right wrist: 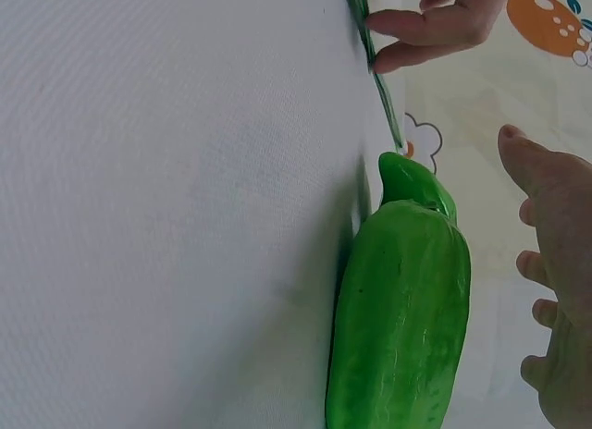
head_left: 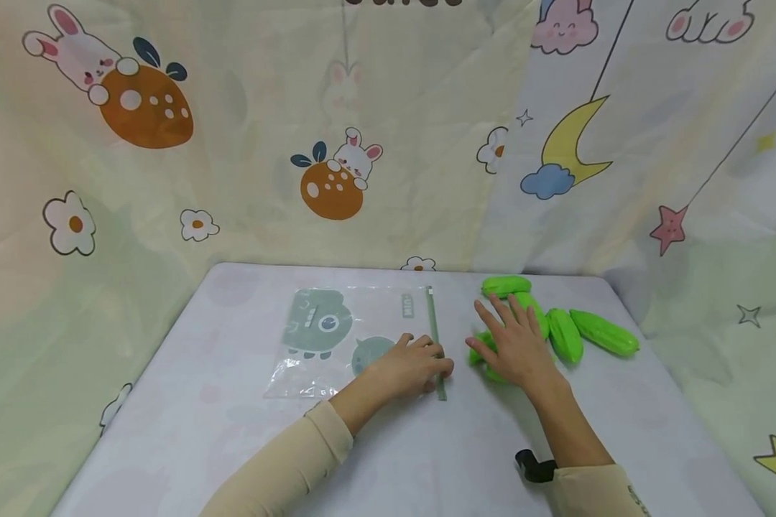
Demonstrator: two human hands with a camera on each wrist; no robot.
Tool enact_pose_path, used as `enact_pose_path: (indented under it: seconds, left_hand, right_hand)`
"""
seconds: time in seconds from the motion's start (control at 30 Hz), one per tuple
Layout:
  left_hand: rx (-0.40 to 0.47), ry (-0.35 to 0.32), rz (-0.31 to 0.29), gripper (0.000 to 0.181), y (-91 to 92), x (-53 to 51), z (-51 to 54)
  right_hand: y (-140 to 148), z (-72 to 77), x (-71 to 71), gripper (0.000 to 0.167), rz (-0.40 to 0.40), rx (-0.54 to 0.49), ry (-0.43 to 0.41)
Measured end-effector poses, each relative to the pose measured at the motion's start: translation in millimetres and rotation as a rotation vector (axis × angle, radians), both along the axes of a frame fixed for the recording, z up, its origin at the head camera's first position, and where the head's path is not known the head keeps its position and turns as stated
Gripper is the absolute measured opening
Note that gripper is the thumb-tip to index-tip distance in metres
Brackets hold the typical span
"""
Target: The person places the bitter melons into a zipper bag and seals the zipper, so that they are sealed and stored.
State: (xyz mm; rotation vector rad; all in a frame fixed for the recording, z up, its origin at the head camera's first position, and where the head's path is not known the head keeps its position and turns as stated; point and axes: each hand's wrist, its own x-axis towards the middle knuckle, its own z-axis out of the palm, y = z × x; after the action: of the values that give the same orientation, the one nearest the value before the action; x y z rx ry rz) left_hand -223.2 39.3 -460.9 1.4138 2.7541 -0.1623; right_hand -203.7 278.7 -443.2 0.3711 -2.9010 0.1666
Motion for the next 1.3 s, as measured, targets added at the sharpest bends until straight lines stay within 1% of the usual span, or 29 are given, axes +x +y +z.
enact_pose_path:
  seconds: [0.13,0.23,0.3,0.37,0.5,0.7,0.8,0.9,0.97,1.03,1.17,1.3]
  left_hand:
    - [-0.023,0.023,0.016,0.035,1.3,-1.0,2.3]
    - [-0.046,0.035,0.001,0.027,1.6,-1.0,5.6]
    - [-0.046,0.031,-0.013,0.023,1.4,-0.9,7.2]
    - [-0.038,0.021,-0.031,0.021,0.8,-0.6,8.5]
    - [-0.003,-0.009,-0.053,0.02,1.4,-0.2,7.6]
    - [0.054,-0.022,-0.055,0.015,1.1,2.6,5.0]
    - [0.08,-0.046,-0.056,0.013,-0.6,3.6,3.6]
    - [0.105,-0.088,-0.056,0.009,-4.8,4.9,1.0]
    - [0.124,-0.111,-0.062,0.01,-7.7,5.5,-0.2]
    - [0.144,-0.114,-0.079,0.014,-9.9,6.0,-0.1]
    - [0.156,-0.09,-0.106,0.018,-13.8,6.3,1.4]
    - [0.145,-0.097,-0.1,0.018,-17.2,7.6,2.2]
  right_hand:
    - [-0.1,0.7,0.5,0.073,0.002,-0.009,0.003]
    - [0.1,0.2,0.5,0.074,0.002,-0.007,-0.005]
    - [0.3,-0.5,0.2,0.074,0.002,-0.005,-0.012]
    - [0.1,-0.3,-0.2,0.074,0.003,0.0,-0.019]
    - [0.0,1.1,0.2,0.074,0.003,0.005,-0.017]
    - [-0.6,1.9,1.4,0.073,0.005,0.004,-0.018]
    - [-0.5,1.2,1.0,0.073,0.004,0.004,-0.024]
    - [-1.3,-0.4,-0.5,0.072,0.003,0.008,-0.027]
    - [-1.4,-1.2,-1.6,0.072,-0.001,0.01,-0.027]
    - [-1.7,-1.7,-2.6,0.072,-0.003,0.008,-0.027]
    - [-3.4,-2.0,-4.3,0.072,0.008,0.005,-0.021]
    - [-6.0,-1.6,-7.1,0.072,0.023,0.014,-0.007]
